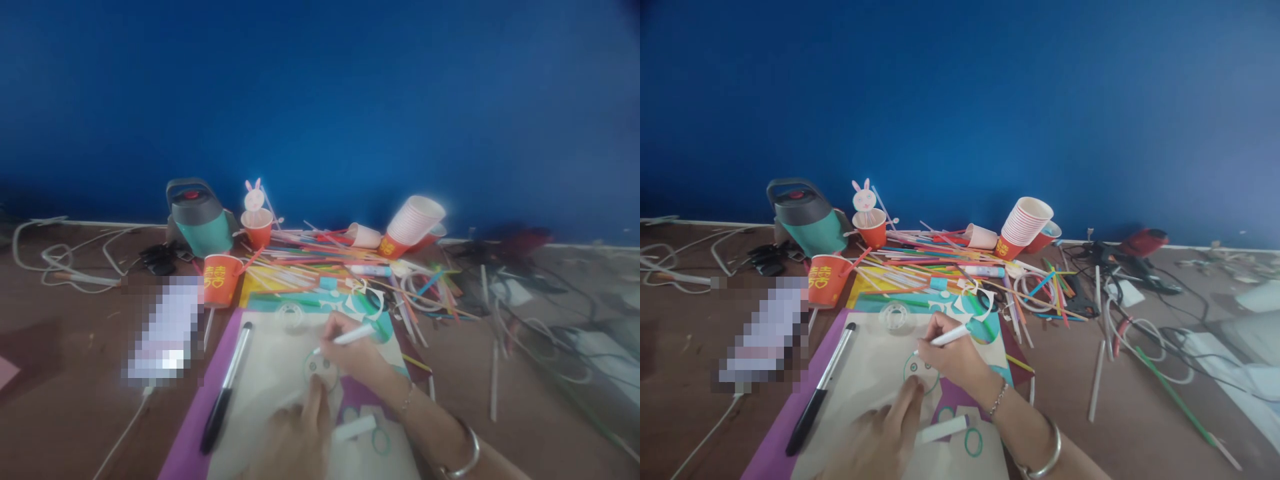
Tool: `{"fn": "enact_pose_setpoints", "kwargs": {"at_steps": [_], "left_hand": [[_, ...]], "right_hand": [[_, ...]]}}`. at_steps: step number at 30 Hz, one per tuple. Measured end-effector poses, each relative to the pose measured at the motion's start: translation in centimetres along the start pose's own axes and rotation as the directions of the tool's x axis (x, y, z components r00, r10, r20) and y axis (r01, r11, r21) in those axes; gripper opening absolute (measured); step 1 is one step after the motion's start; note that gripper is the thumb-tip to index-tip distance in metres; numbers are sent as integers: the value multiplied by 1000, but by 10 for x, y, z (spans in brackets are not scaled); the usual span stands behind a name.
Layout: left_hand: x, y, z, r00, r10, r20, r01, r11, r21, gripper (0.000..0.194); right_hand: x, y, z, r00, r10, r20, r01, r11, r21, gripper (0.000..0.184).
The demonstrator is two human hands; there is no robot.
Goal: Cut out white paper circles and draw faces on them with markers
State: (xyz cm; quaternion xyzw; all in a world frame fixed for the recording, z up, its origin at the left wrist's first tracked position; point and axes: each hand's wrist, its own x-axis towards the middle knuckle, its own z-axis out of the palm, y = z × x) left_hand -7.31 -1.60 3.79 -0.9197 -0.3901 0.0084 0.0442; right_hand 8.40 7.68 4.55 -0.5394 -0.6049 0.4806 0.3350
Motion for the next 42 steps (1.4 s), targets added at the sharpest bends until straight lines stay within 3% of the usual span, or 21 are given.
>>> {"fn": "enact_pose_setpoints", "kwargs": {"at_steps": [5, 11, 25, 37, 42], "left_hand": [[0, 1, 0, 1000, -11, -6, 11, 1000, 27, 42], [-2, 2, 7, 1000, -13, -6, 13, 998, -59, 45], [1, 2, 7, 1000, -6, -8, 6, 1000, -21, 42], [0, 1, 5, 1000, 22, -5, -22, 1000, 7, 43], [1, 4, 1, 1000, -29, 10, 28, 999, 28, 44]], "right_hand": [[-4, 3, 3, 996, -48, -70, 45, 998, -44, 23], [-5, 2, 5, 997, -67, -39, 63, 993, -101, 24], [-4, 4, 4, 996, -87, -7, 85, 983, -165, 23], [-4, 1, 6, 996, -50, -78, 42, 994, -106, 23], [-4, 5, 5, 997, -63, -33, 59, 993, -98, 24]]}}
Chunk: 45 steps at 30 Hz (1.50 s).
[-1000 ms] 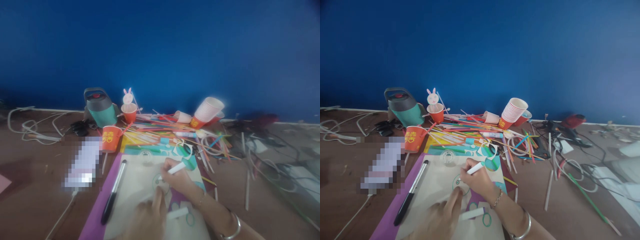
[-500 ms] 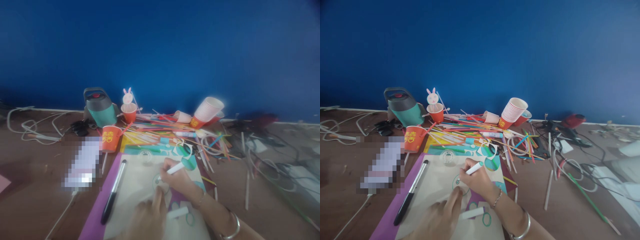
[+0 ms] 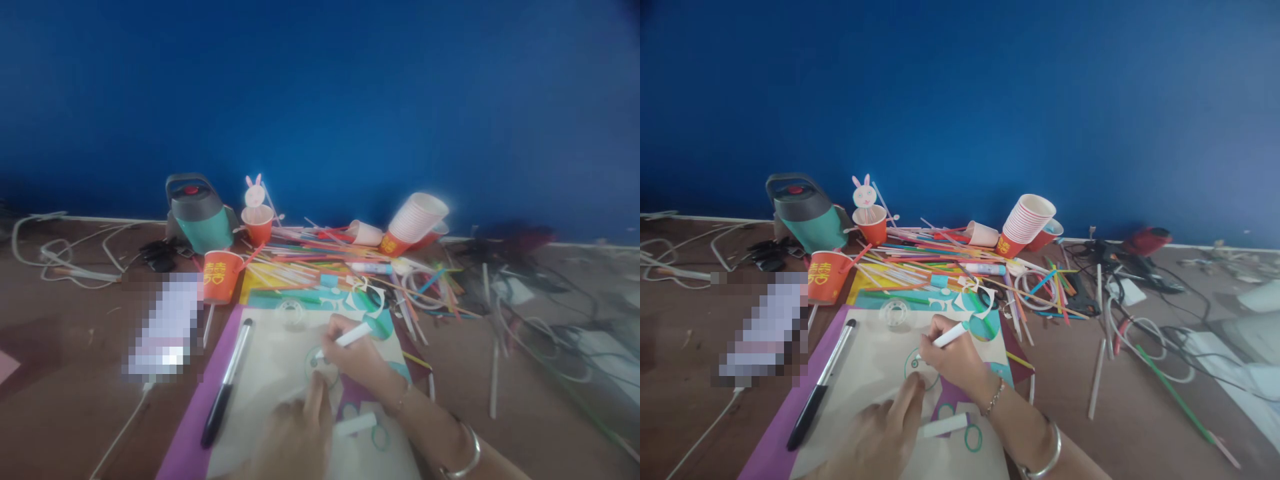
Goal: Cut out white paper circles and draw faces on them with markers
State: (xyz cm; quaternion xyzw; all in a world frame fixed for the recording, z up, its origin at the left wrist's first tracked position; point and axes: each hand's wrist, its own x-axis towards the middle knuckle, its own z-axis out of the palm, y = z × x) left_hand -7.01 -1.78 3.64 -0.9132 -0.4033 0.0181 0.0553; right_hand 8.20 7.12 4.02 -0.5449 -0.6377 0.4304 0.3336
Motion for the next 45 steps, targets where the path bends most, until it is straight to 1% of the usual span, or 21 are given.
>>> {"fn": "enact_pose_setpoints", "kwargs": {"at_steps": [4, 8, 13, 18, 20, 27, 29, 34, 39, 42, 45], "left_hand": [[0, -1, 3, 999, 34, -6, -34, 999, -10, 44], [-1, -2, 7, 999, 45, -23, -45, 999, -26, 45], [-2, -1, 6, 999, 5, -35, -6, 1000, -16, 45], [-1, -2, 6, 998, 51, -21, -51, 998, -22, 46], [0, -2, 6, 999, 47, -18, -48, 999, -13, 46], [-1, -1, 6, 999, 43, -21, -44, 999, -27, 45], [-1, -1, 6, 999, 22, -24, -22, 999, -24, 45], [-1, 0, 6, 999, 35, -38, -35, 999, 1, 44], [-2, 0, 7, 997, 68, -34, -67, 998, 21, 44], [-1, 0, 7, 999, 48, -20, -48, 999, -2, 45], [0, 0, 7, 999, 34, -14, -34, 999, -15, 45]], "right_hand": [[0, 3, -1, 999, -32, 41, 33, 999, -31, 23], [1, 2, 0, 998, -33, 44, 35, 999, -36, 21], [0, 0, 1, 999, -21, 29, 23, 998, -54, 21], [0, -3, 2, 1000, 15, -17, -15, 1000, -17, 24], [0, -3, 2, 1000, 16, -27, -16, 1000, -5, 24], [0, 0, 0, 999, -39, 37, 40, 998, -44, 20], [0, 0, 1, 998, -38, 44, 40, 998, -49, 21], [0, -1, 1, 999, -28, 42, 31, 997, -77, 22], [0, -2, 1, 1000, 1, 22, 0, 1000, -27, 23], [0, -1, 0, 1000, 3, 18, -2, 1000, -6, 23], [0, -1, 0, 999, -15, 51, 15, 1000, -4, 21]]}}
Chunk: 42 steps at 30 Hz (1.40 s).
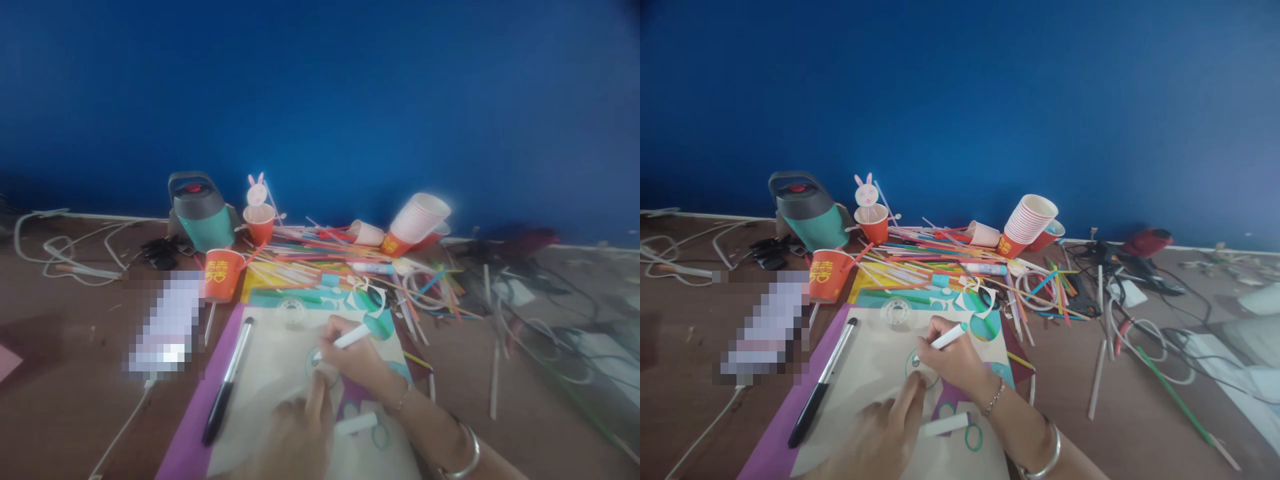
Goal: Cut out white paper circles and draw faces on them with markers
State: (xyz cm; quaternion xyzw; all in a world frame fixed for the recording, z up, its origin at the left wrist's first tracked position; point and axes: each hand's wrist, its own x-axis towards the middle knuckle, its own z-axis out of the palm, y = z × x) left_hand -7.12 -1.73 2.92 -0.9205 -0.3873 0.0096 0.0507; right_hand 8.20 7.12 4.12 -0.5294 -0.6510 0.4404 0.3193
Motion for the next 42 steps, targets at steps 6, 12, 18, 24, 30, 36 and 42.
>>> {"fn": "enact_pose_setpoints", "kwargs": {"at_steps": [6, 12, 18, 24, 30, 36, 42], "left_hand": [[-1, 0, -1, 1000, -8, -7, 8, 1000, -24, 47], [1, 2, -4, 1000, -24, -6, 24, 1000, 1, 44], [1, -2, -4, 999, 38, -31, -37, 999, 31, 41], [2, -3, -8, 999, 31, -25, -30, 999, 18, 37], [2, -4, -9, 1000, 26, -11, -26, 999, 24, 45], [2, -4, -10, 1000, 30, -9, -30, 999, -13, 48], [1, -2, -7, 1000, 20, -14, -20, 1000, -23, 44]], "right_hand": [[0, -1, 0, 1000, -8, 27, 9, 999, -32, 20], [0, -1, 1, 1000, -11, 28, 13, 997, -74, 21], [5, -2, -2, 990, 98, -103, -82, 985, 152, 25], [11, -2, -8, 959, 220, -180, -129, 900, 415, 33], [10, -4, -10, 948, 265, -175, -161, 876, 454, 37], [10, -3, -13, 947, 279, -161, -161, 843, 513, 35], [4, 0, -8, 987, 145, -75, -118, 950, 290, 24]]}}
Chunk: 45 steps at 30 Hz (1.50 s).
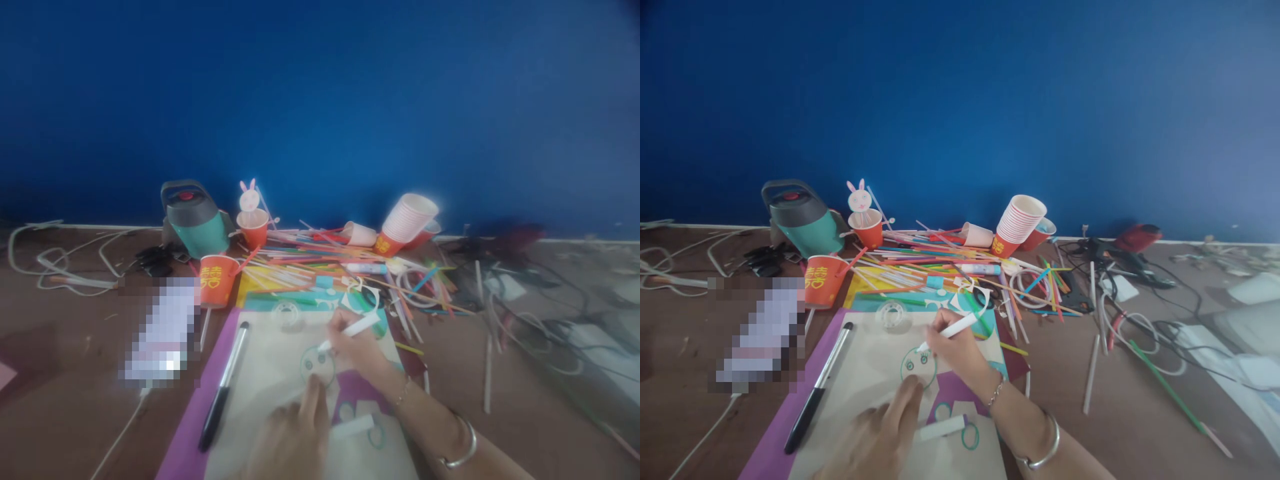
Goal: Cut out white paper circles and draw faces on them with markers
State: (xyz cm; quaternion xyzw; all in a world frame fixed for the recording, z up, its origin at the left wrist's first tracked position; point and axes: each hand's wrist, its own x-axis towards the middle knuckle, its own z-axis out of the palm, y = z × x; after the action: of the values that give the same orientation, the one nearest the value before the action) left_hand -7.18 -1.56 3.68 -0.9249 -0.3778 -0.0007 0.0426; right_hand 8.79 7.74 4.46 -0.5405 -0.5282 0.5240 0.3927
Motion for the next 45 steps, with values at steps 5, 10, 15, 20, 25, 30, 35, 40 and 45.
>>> {"fn": "enact_pose_setpoints", "kwargs": {"at_steps": [5, 10, 15, 20, 25, 30, 35, 40, 45], "left_hand": [[1, 0, -2, 1000, 17, 8, -17, 999, 32, 43], [0, 1, -3, 1000, -3, -7, 3, 998, 64, 43], [1, 1, -2, 1000, 0, -23, 1, 998, 60, 42], [0, 0, -3, 1000, 15, -21, -14, 998, 64, 41], [0, 0, -4, 1000, 17, -9, -16, 996, 84, 40], [1, 0, -2, 1000, 9, -18, -9, 999, 42, 40], [1, 1, -2, 1000, 1, -28, 1, 999, 45, 43], [1, 1, -2, 1000, 1, -28, 1, 999, 39, 45], [1, -1, -2, 1000, 11, 9, -11, 1000, 10, 49]], "right_hand": [[-5, 4, 3, 986, -94, 138, 120, 974, -192, 21], [-5, 3, 4, 983, -105, 148, 136, 967, -214, 20], [-3, 5, 5, 989, -110, 98, 130, 965, -227, 22], [-4, 4, 5, 986, -113, 122, 143, 953, -267, 20], [-4, 4, 5, 983, -122, 140, 156, 950, -271, 20], [-3, 5, 5, 979, -153, 135, 187, 935, -300, 20], [-4, 5, 7, 985, -144, 92, 164, 949, -268, 22], [-1, 1, 5, 995, -84, -63, 75, 988, -138, 23], [3, -10, -2, 987, 67, -146, -48, 990, 132, 23]]}}
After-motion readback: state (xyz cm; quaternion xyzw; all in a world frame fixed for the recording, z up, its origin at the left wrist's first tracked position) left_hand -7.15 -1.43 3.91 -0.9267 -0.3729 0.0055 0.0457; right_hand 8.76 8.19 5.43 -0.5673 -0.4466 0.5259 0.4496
